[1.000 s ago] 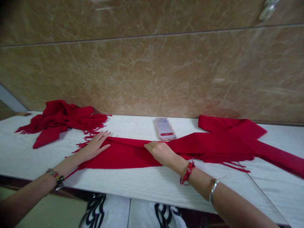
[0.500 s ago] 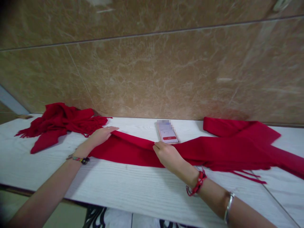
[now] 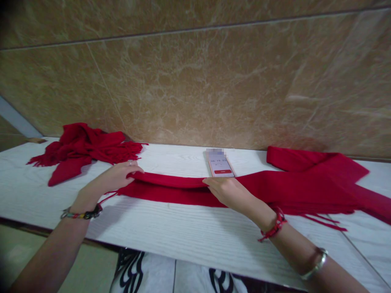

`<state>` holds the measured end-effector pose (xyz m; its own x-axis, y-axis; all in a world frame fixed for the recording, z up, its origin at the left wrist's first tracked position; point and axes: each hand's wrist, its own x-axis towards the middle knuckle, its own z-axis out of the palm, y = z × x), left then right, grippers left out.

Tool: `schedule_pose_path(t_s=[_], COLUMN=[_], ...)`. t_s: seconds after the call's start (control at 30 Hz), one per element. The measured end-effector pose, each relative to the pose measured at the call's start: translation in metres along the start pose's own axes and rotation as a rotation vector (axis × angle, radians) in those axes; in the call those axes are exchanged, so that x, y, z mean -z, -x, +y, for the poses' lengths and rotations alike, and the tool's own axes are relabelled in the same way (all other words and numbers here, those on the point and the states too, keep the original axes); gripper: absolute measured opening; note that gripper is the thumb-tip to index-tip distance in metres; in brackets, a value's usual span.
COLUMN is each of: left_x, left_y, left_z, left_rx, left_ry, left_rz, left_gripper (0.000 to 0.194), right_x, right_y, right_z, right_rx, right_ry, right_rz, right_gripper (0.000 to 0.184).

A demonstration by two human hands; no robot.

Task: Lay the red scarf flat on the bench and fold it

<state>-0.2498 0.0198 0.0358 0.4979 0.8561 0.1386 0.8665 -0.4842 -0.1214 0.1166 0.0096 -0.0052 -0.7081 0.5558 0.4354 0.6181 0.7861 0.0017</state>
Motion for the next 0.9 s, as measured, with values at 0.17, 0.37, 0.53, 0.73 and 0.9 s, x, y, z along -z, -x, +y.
schedule_pose_path(t_s=[0.17, 0.37, 0.53, 0.73, 0.9], left_x=[0.004, -0.012, -0.008, -0.012, -0.024], left_y=[0.021, 0.041, 0.045, 0.054, 0.060], left_z=[0.005, 0.012, 0.012, 0.015, 0.015], left_rx=[-0.010, -0.064, -0.029, -0.043, -0.041], left_ry=[0.011, 0.032, 0.007, 0.060, 0.105], left_rz=[-0.011, -0.161, -0.064, -0.030, -0.176], left_gripper=[0.035, 0.041, 0.041, 0.044, 0.054], right_x=[0.007, 0.008, 0.006, 0.013, 0.014], right_y=[0.002, 0.005, 0.005, 0.004, 0.004], right_z=[0.001, 0.000, 0.000, 0.003, 0.001], right_rx=[0.051, 0.168, 0.159, 0.128, 0.129], right_ry=[-0.070, -0.187, -0.201, -0.235, -0.297], right_rz=[-0.028, -0.189, -0.218, -0.213, -0.387], right_gripper=[0.030, 0.031, 0.032, 0.034, 0.036])
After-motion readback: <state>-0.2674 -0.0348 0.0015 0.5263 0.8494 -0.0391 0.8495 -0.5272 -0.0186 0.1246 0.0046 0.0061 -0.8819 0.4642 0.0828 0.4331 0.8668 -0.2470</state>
